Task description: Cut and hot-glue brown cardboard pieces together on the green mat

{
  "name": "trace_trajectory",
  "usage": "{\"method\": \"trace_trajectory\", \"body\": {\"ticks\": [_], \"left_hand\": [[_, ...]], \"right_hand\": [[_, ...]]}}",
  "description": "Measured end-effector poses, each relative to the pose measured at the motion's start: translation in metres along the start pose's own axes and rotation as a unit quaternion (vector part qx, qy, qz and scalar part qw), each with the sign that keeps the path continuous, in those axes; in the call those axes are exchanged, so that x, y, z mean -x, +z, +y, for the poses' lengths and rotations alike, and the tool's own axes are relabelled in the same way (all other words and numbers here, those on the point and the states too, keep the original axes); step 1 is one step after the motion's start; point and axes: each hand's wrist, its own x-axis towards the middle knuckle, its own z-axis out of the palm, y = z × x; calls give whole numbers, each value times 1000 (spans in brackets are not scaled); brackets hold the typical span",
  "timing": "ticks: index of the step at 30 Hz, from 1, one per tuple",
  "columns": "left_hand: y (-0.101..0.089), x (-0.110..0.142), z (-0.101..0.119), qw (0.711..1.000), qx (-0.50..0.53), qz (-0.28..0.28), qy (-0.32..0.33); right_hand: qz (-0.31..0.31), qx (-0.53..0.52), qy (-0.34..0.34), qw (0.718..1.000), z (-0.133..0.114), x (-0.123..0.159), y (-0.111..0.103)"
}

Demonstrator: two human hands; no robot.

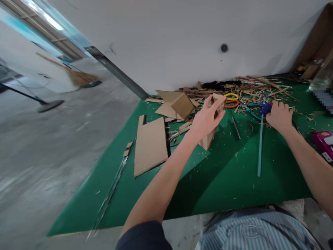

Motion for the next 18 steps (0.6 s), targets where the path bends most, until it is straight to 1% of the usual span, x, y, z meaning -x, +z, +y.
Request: {"method": "trace_trajectory", "body": {"ticks": [5,9,13,15,18], "left_hand": [[-3,0,2,1000,-9,-9,2],[-6,2,5,1000,-7,-5,-8],[-7,2,5,1000,-4,0,-21],[-7,2,4,1000,5,-6,-21],[-6,2,0,999,46,-21,-14]], "right_hand": [[-51,34,16,998,1,-1,4],[-76,56,18,995,0,0,2],[-71,49,8,996,0,1,-1],[-63,39,2,997,1,0,0],[-50,21,-8,999,4,-1,5]]}}
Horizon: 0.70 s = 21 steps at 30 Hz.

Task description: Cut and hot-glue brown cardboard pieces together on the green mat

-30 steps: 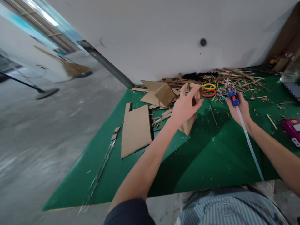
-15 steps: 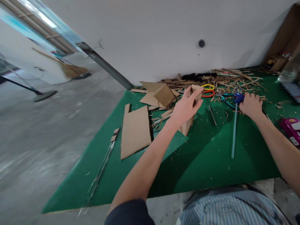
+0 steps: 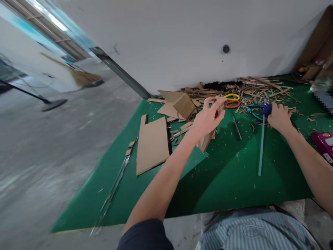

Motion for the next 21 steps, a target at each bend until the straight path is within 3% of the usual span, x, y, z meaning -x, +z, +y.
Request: {"method": "trace_trajectory", "body": {"ticks": [6,9,11,13,15,17,19,21], "left_hand": [[6,-6,-12,988,152,41,11],[9,-8,-15,958,278,53,-46],[10,-10,-15,925,365,36,-101],[10,-11,-14,887,436,25,-149],[9,-13,-12,844,499,38,-192],[8,-14,-12,798,556,64,-224],[8,-17,-14,760,598,87,-239],[8,-19,-17,746,613,106,-236]], "right_hand": [[63,-48,-52,996,-1,-4,8],[123,-77,-85,986,-13,1,-7],[128,-115,-131,976,-30,11,-23],[51,-148,-177,972,-53,26,-37],[-44,-110,-205,972,-76,41,-44],[-91,-58,-228,968,-95,53,-43],[-145,-41,-242,959,-103,58,-38],[-176,-54,-230,956,-102,57,-32]]}}
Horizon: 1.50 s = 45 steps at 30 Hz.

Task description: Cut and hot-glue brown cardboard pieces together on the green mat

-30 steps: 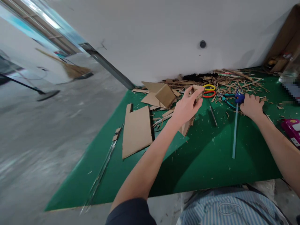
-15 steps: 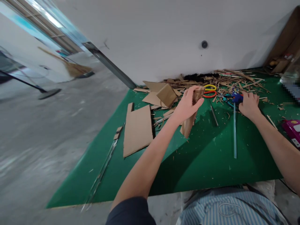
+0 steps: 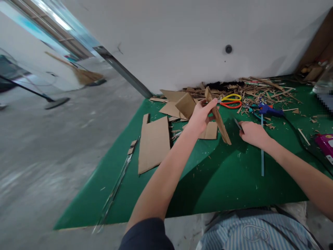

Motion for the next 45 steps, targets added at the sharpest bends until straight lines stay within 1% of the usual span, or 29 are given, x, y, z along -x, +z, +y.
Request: {"method": "trace_trajectory", "body": {"ticks": [1,3,5,6,7,9,10,11,12,14,16,18,20,21,22,23,25,27,29,30,32,34,36,39,40,41,42,44,45], "left_hand": [[-1,-2,-1,1000,6,4,9],[-4,-7,-4,999,20,13,25],[-6,-10,-8,998,43,25,40],[-6,-11,-10,997,53,30,49],[-6,-12,-12,996,60,35,61],[-6,-14,-14,994,62,43,82],[-7,-15,-16,993,59,46,87],[-8,-17,-16,993,54,48,89],[-9,-19,-17,994,50,51,87],[-14,-24,-19,993,48,63,85],[-19,-27,-20,991,53,80,89],[-23,-27,-21,991,56,81,91],[-23,-24,-22,992,55,64,91],[-22,-22,-22,993,54,51,87],[-20,-20,-23,994,54,40,82],[-18,-17,-23,995,55,27,74],[-16,-12,-22,997,49,-5,52],[-17,-9,-21,998,38,-32,39],[-21,-5,-21,999,19,-39,33],[-24,-3,-21,999,7,-34,32],[-32,1,-23,999,-21,-19,25],[-43,6,-23,998,-54,-21,11],[-55,10,-19,994,-97,-45,-9],[-70,12,1,978,-196,-75,-17],[-71,12,11,968,-241,-69,11],[-70,12,22,951,-297,-62,60],[-66,11,32,925,-359,-65,110],[-52,9,45,845,-497,-98,173],[-42,6,49,806,-547,-128,184]], "right_hand": [[3,-20,9,1000,4,-1,1],[38,-79,27,996,13,-2,2],[89,-192,48,976,20,-3,2],[106,-273,63,954,22,-3,2],[114,-362,79,922,23,-4,2],[111,-526,101,837,23,-5,1],[103,-585,103,798,23,-5,0],[97,-626,99,767,22,-4,-1],[92,-655,91,745,21,-3,-2],[73,-692,72,714,19,-1,-4],[52,-710,59,700,17,2,-4],[52,-700,66,709,14,2,0],[78,-673,87,730,10,1,5],[99,-665,99,734,9,-1,8],[123,-664,110,730,7,-3,11],[146,-669,119,719,6,-6,13],[184,-691,130,687,6,-10,13],[203,-717,136,653,8,-14,9],[210,-740,146,621,11,-15,4],[214,-746,151,612,13,-16,2],[214,-743,147,616,18,-17,0],[203,-728,134,641,21,-19,3],[191,-711,123,666,23,-21,7],[183,-688,115,693,24,-21,12],[177,-680,111,703,23,-20,13],[170,-673,106,712,22,-19,13],[162,-668,99,720,21,-18,13],[145,-658,80,734,18,-16,13],[138,-654,70,740,18,-15,13]]}}
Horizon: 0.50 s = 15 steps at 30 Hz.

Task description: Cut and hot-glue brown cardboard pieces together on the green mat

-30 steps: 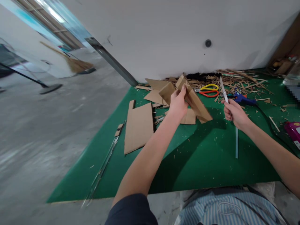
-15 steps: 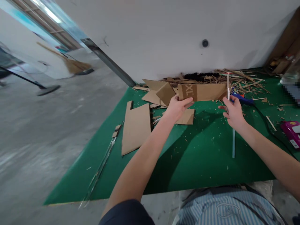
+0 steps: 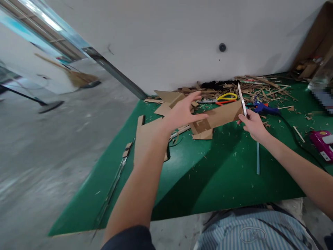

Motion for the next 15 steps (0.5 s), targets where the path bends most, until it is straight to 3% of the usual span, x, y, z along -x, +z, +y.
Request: {"method": "trace_trajectory", "body": {"ticks": [3,6,9,15], "left_hand": [[13,-17,14,981,-112,-148,50],[23,-24,11,972,-149,-171,62],[23,-22,2,970,-191,-145,39],[25,-17,1,953,-260,-153,11]], "right_hand": [[-8,31,-13,999,1,0,-3],[38,165,-77,983,-1,-1,-14],[52,384,-134,912,-9,4,-21],[-76,627,-60,773,-22,29,1]]}}
